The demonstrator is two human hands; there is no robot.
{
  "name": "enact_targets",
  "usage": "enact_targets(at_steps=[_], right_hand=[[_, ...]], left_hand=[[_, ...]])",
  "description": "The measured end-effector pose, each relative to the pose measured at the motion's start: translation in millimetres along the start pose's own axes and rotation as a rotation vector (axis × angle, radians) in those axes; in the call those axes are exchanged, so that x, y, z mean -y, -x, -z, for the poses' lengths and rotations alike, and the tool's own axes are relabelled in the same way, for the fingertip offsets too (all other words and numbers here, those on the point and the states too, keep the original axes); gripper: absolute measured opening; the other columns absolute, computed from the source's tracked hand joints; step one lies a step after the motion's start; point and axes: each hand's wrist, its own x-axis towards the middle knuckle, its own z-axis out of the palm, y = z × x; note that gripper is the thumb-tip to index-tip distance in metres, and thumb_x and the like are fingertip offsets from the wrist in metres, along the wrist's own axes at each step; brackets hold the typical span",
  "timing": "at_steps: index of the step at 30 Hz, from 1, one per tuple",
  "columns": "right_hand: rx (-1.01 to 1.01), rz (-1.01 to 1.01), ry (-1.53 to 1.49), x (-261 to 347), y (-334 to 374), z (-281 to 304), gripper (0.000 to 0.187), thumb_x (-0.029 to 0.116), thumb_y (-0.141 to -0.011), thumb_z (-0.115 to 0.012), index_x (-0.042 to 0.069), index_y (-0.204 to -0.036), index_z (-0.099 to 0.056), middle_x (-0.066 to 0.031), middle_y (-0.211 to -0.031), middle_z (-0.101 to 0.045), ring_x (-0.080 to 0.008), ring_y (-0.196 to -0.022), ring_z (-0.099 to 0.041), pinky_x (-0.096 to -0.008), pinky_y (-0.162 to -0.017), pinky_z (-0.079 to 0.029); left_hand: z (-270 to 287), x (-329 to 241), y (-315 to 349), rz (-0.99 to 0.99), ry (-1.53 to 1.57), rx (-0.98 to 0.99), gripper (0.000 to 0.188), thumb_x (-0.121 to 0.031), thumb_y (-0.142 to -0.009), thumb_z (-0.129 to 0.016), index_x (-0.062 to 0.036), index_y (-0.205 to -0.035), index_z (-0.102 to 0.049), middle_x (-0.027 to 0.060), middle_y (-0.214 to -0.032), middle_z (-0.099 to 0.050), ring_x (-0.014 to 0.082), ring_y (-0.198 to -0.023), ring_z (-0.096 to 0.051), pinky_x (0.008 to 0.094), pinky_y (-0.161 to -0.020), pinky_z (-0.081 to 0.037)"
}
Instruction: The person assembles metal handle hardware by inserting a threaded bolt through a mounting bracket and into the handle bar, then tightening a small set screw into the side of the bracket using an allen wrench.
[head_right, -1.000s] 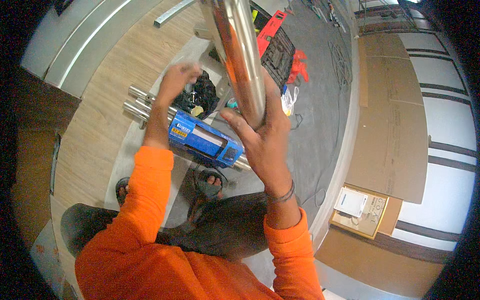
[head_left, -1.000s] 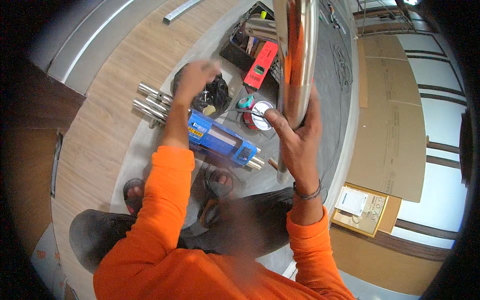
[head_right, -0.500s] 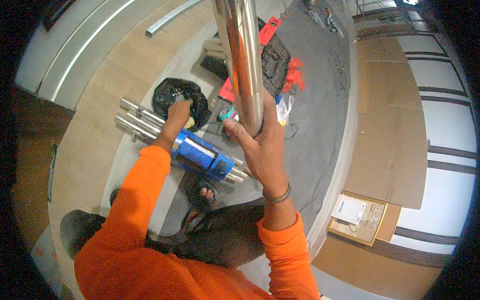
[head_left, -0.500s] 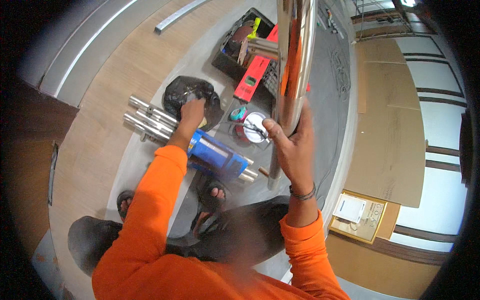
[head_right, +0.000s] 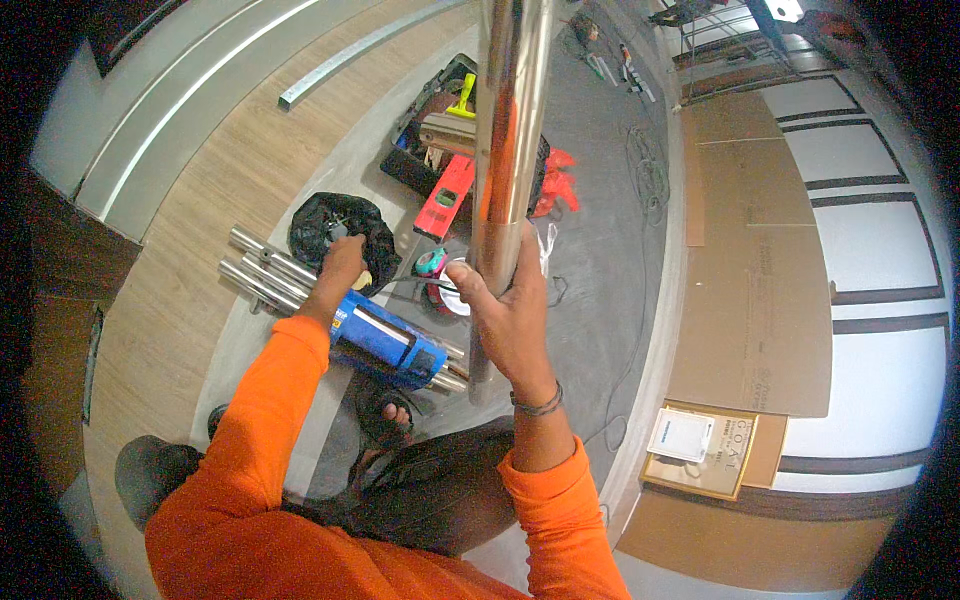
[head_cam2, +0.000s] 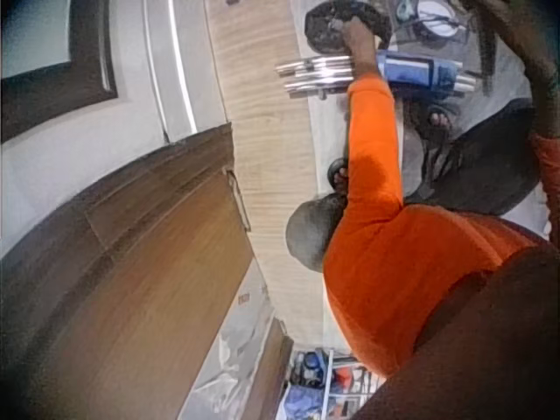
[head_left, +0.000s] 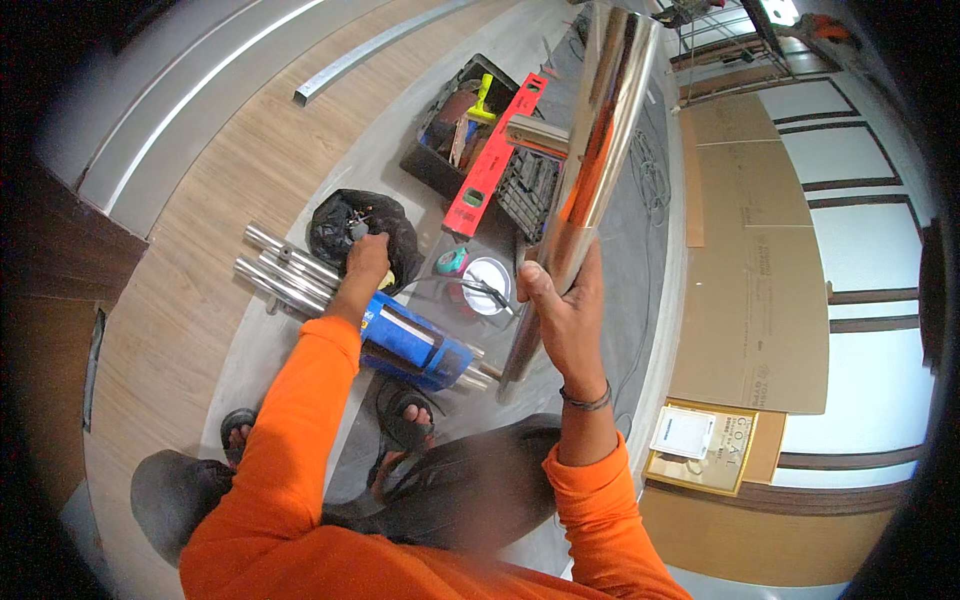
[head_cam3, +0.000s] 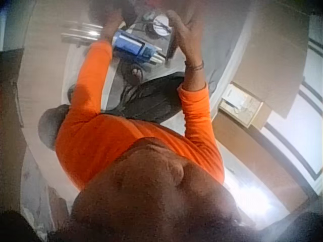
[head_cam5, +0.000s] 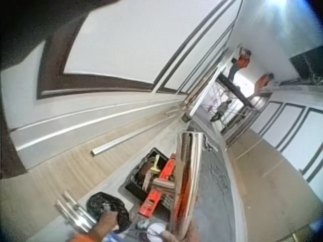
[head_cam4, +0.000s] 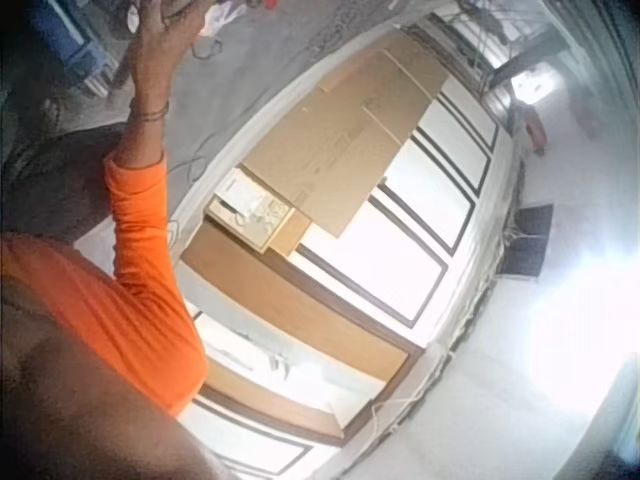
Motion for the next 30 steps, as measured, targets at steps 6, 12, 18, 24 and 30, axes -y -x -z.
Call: enact_targets(at_steps=[6, 12, 18, 24, 30], right_hand=[[-0.023, 0.062, -0.174, -7.5, -0.5, 3.9, 0.059, 0.025, -0.092, -0.075, 0.004, -0.137, -0.044, -0.0056, -0.094, -0.059, -0.0129, -0.075, -0.060, -0.0293, -0.065, -0.052], [0.008, 0.128, -0.133, -0.3, -5.6, -4.3, 0.069, 0.043, -0.098, -0.065, 0.001, -0.145, -0.038, -0.0075, -0.086, -0.055, -0.0153, -0.065, -0.056, -0.0284, -0.056, -0.046], [0.116, 0.222, -0.127, 0.5, -3.3, -14.7, 0.072, 0.051, -0.099, -0.061, 0.000, -0.145, -0.040, -0.0050, -0.077, -0.053, -0.0126, -0.061, -0.053, -0.0269, -0.052, -0.043], [0.121, 0.184, 0.208, 16.5, 0.7, -22.6, 0.060, 0.034, -0.084, -0.078, 0.000, -0.129, -0.057, -0.0155, -0.104, -0.070, -0.0234, -0.091, -0.069, -0.0356, -0.083, -0.053], [0.131, 0.258, 0.335, 23.4, 1.5, -38.8, 0.059, 0.032, -0.084, -0.078, 0.000, -0.129, -0.057, -0.0195, -0.107, -0.070, -0.0299, -0.099, -0.070, -0.0376, -0.088, -0.052]], left_hand=[[66.6, -14.9, 8.1, -0.014, 0.726, -0.030, 0.027, -0.004, -0.084, -0.075, -0.0021, -0.110, -0.067, 0.0189, -0.101, -0.073, 0.0339, -0.096, -0.073, 0.0409, -0.083, -0.060], [164.2, -82.1, 54.5, -0.134, 1.811, 0.002, 0.043, -0.001, -0.092, -0.066, 0.0047, -0.133, -0.056, 0.0170, -0.115, -0.069, 0.0239, -0.104, -0.070, 0.0360, -0.093, -0.060], [216.1, -128.8, 86.5, -0.186, 1.855, -0.174, 0.049, 0.000, -0.093, -0.064, 0.0060, -0.139, -0.051, 0.0208, -0.122, -0.067, 0.0264, -0.108, -0.069, 0.0379, -0.095, -0.059], [241.3, -134.4, 103.5, -0.030, 1.998, -0.564, 0.046, 0.004, -0.091, -0.068, 0.0077, -0.134, -0.052, 0.0237, -0.120, -0.067, 0.0280, -0.109, -0.070, 0.0352, -0.094, -0.060], [252.8, -138.4, 113.7, -0.083, 1.950, -0.745, 0.046, 0.007, -0.089, -0.071, 0.0089, -0.132, -0.054, 0.0231, -0.121, -0.068, 0.0255, -0.108, -0.070, 0.0317, -0.089, -0.060]])
